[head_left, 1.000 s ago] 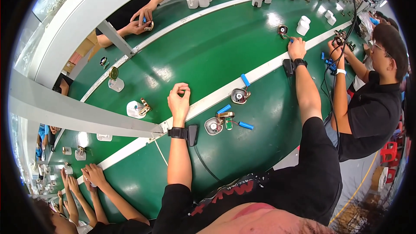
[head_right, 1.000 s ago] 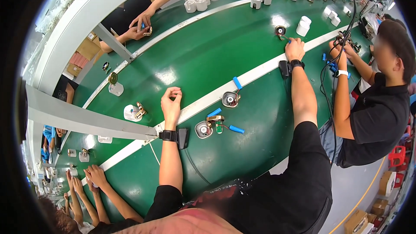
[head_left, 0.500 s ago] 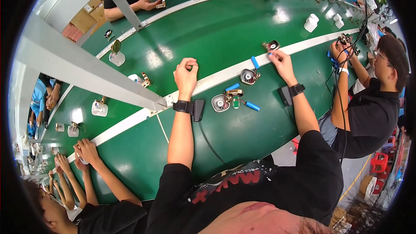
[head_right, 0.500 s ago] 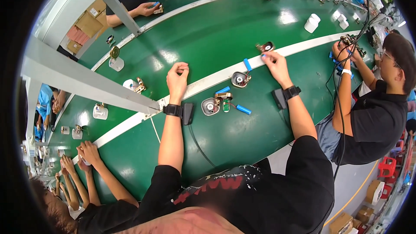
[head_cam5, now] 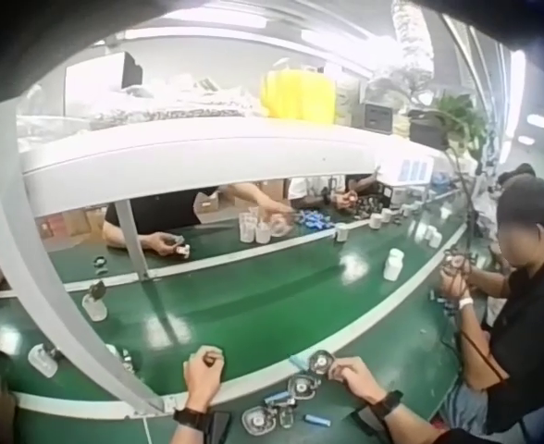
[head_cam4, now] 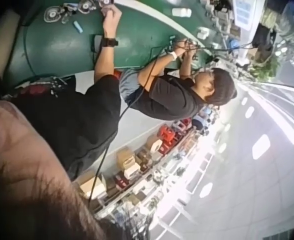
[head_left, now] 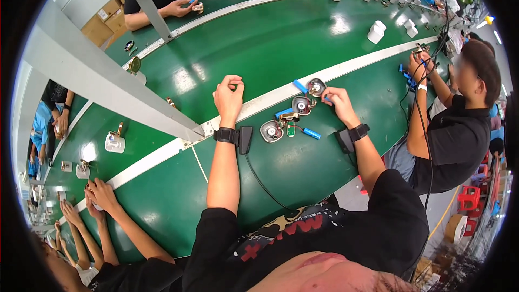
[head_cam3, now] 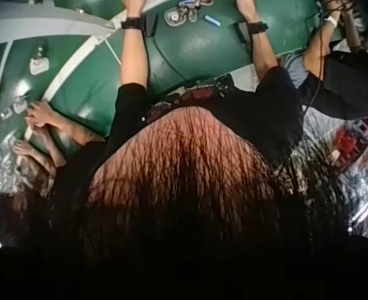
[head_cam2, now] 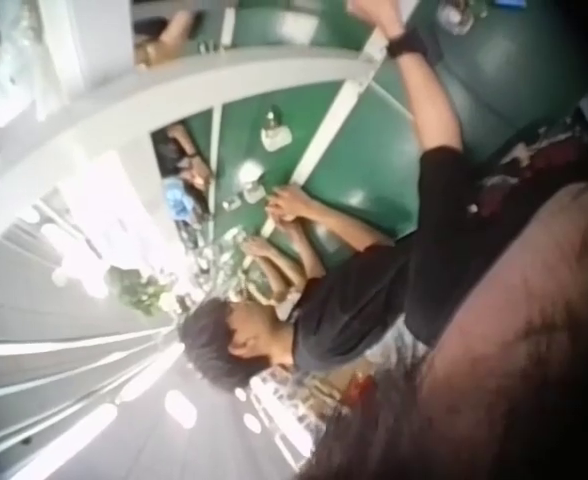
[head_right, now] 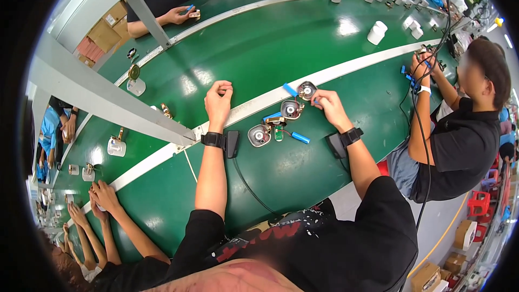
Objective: The person picks up a white housing and a battery, inserts the battery into the housing, and then fits a speaker component on top. They repeat this assembly process multiple times, placing each completed unit back onto the green conveyor belt.
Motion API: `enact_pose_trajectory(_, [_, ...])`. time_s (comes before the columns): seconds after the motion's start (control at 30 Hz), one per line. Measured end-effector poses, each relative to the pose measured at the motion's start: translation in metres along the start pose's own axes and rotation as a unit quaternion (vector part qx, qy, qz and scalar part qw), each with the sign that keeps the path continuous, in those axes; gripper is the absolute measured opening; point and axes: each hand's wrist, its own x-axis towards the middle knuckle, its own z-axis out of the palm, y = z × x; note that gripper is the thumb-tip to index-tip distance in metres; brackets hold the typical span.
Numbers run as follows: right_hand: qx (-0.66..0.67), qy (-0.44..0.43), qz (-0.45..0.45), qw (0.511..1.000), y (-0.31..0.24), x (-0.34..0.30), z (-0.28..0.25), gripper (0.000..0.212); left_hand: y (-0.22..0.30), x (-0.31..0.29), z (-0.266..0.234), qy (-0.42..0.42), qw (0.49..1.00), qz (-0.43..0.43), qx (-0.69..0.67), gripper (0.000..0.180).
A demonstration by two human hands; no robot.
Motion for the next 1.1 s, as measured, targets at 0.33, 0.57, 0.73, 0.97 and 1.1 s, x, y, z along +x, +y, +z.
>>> enact_pose_trajectory(0.33, [0.544, -0.051, 0.129, 0.827, 0.012, 0.008, -0.047, 0.021, -0.001, 0.000, -0.001, 0.002, 1.000, 0.009, 0.022, 0.015])
enact_pose_trajectory(0.57, [0.730, 0.142, 0.028, 0.668, 0.006, 0.049, -0.122, 0.023, -0.005, 0.002, -0.004, -0.007, 1.000, -0.018, -0.004, 0.012])
enact_pose_trajectory(0.73, [0.491, 0.354, -0.099, 0.790, 0.015, 0.109, -0.188, 0.036, -0.005, 0.002, -0.004, -0.001, 1.000, -0.020, 0.019, 0.011])
enact_pose_trajectory(0.97, [-0.190, 0.581, -0.021, 0.792, 0.082, 0.179, -0.277, 0.091, 0.001, 0.005, 0.002, 0.005, 0.998, -0.027, 0.055, 0.010])
enact_pose_trajectory(1.1, [-0.302, 0.544, 0.062, 0.781, 0.074, 0.211, -0.273, 0.105, 0.001, 0.006, -0.002, 0.030, 0.994, -0.029, 0.103, 0.010])
